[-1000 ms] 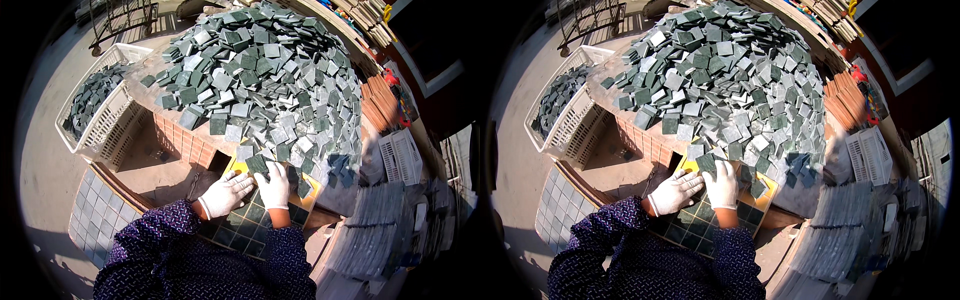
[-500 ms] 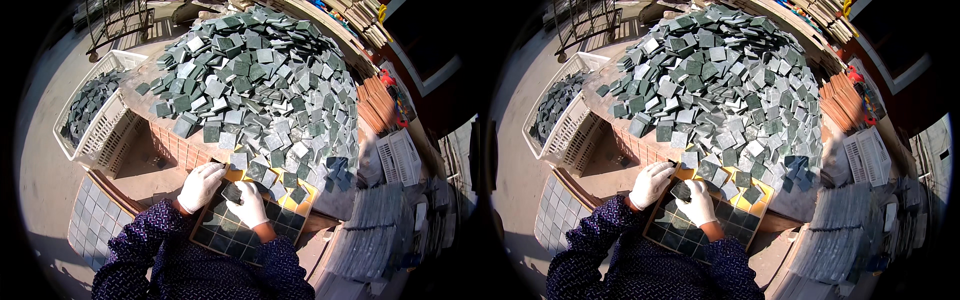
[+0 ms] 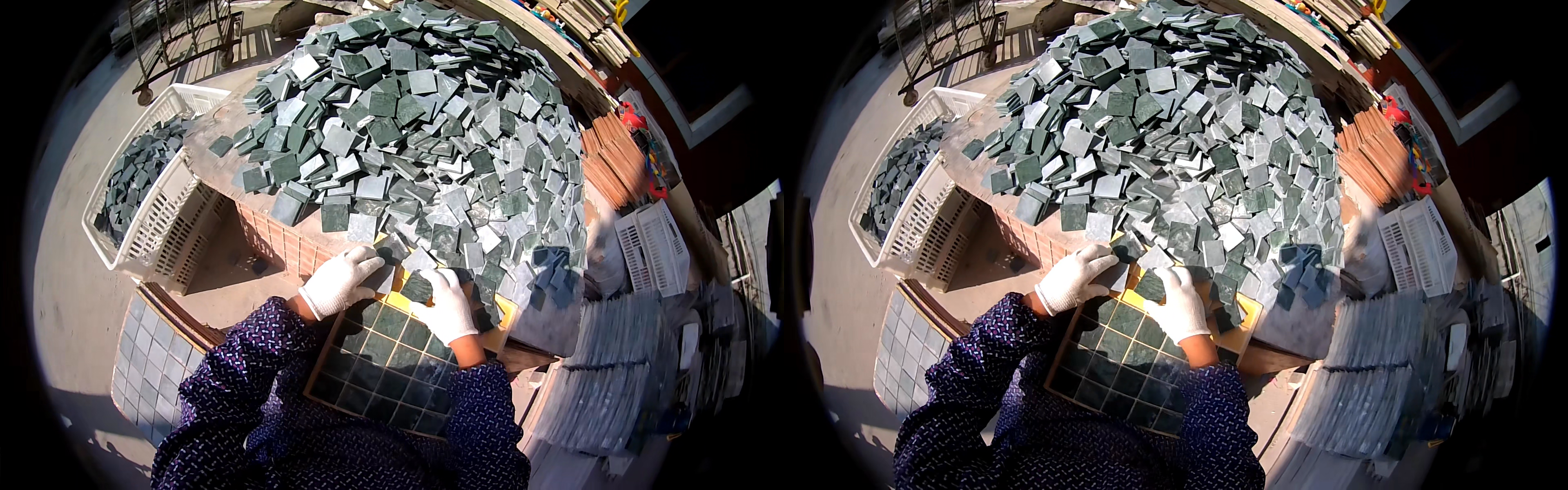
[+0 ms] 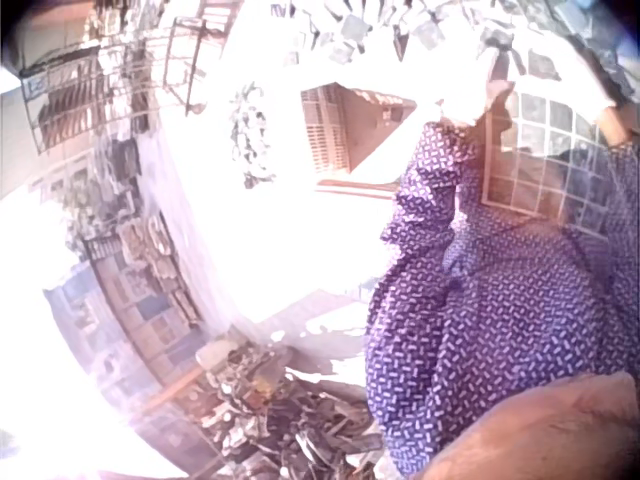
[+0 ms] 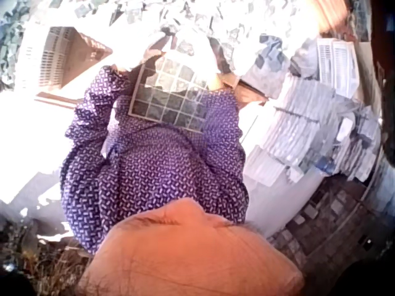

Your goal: The person arranges small green square tiles onto a yellow grid board. They pick tiles from a large pile and place them into the grid slots one by one. After filling the board, they flip it over to reveal the completed pattern.

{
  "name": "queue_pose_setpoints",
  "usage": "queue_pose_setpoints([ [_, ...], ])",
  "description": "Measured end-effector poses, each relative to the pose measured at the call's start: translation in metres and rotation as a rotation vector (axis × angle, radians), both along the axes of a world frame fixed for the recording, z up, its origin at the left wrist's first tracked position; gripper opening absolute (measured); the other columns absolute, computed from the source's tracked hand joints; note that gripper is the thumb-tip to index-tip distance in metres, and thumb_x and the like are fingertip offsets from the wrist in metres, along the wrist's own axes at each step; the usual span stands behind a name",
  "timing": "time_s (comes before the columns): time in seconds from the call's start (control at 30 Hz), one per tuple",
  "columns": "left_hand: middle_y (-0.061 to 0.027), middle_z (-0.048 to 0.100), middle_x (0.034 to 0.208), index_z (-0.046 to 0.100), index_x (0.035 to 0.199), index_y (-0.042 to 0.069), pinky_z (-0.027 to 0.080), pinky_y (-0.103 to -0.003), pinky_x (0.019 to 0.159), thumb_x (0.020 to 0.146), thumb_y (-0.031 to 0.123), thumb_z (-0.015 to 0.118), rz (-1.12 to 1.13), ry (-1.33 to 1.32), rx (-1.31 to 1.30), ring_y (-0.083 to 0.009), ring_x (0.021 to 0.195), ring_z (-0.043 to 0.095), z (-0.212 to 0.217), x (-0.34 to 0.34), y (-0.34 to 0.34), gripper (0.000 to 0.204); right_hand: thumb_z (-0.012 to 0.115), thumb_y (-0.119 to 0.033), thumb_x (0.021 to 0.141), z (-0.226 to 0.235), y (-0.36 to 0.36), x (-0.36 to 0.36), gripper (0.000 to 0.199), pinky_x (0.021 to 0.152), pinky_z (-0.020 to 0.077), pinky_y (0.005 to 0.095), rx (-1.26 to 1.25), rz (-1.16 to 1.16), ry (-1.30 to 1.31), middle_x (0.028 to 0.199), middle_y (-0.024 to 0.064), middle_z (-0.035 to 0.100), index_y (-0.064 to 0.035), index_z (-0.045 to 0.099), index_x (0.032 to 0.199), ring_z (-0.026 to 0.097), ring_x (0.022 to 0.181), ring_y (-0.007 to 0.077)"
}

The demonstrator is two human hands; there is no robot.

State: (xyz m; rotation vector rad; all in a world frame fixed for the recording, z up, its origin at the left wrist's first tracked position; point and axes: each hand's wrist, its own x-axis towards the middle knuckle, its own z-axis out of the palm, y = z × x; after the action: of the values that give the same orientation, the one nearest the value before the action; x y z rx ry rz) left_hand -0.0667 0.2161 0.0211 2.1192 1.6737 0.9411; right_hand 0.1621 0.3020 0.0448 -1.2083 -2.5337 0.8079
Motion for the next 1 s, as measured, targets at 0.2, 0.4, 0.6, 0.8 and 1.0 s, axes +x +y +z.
queue_pose_setpoints([
  [0.2,-0.0181,0.058,0.118,0.061,0.118,0.002,0.051,-0.040,0.087,0.076,0.013,0.073,-0.083,-0.064,-0.110,-0.0361,0.103,0.060,-0.002,-0.003,-0.005,0.045,0.077,-0.018,0.072,-0.015,-0.015,0.002,0.058,0.089,0.0497,0.0430,-0.055,0.028,-0.014,0.123,0.0184,0.051,-0.0078,0.052,0.124,0.059,0.103,0.0378],
  [0.4,-0.0167,0.064,0.107,0.067,0.108,0.003,0.053,-0.038,0.077,0.084,0.009,0.067,0.078,-0.380,-0.222,-0.0333,0.091,0.064,0.005,0.000,0.003,0.025,0.077,-0.017,0.073,-0.020,-0.021,-0.004,0.057,0.086,0.0503,0.0432,-0.006,0.010,0.055,0.122,0.0174,0.053,-0.0077,0.052,0.124,0.060,0.100,0.0376],
  [0.6,-0.0159,0.055,0.107,0.065,0.110,0.001,0.051,-0.038,0.082,0.077,0.005,0.070,0.070,-0.109,-0.038,-0.0338,0.096,0.060,-0.005,0.009,0.005,0.034,0.077,-0.016,0.072,-0.017,-0.018,-0.001,0.053,0.086,0.0498,0.0421,0.029,0.021,0.086,0.119,0.0165,0.055,-0.0062,0.056,0.120,0.059,0.102,0.0363],
  [0.8,-0.0181,0.052,0.113,0.060,0.118,-0.002,0.050,-0.038,0.084,0.070,0.010,0.077,-0.006,-0.009,-0.192,-0.0355,0.100,0.058,0.004,0.014,0.000,0.052,0.077,-0.015,0.071,-0.022,-0.024,-0.006,0.049,0.085,0.0507,0.0387,0.123,-0.012,0.085,0.119,0.0162,0.057,-0.0046,0.061,0.116,0.061,0.101,0.0337],
  [1.0,-0.0170,0.052,0.115,0.060,0.117,0.001,0.051,-0.040,0.084,0.069,0.011,0.078,0.103,-0.031,-0.156,-0.0359,0.099,0.059,-0.004,0.023,-0.003,0.053,0.068,-0.014,0.080,-0.030,-0.035,-0.009,0.036,0.091,0.0486,0.0396,0.239,0.011,0.028,0.119,0.0153,0.058,-0.0050,0.061,0.114,0.059,0.106,0.0347],
])
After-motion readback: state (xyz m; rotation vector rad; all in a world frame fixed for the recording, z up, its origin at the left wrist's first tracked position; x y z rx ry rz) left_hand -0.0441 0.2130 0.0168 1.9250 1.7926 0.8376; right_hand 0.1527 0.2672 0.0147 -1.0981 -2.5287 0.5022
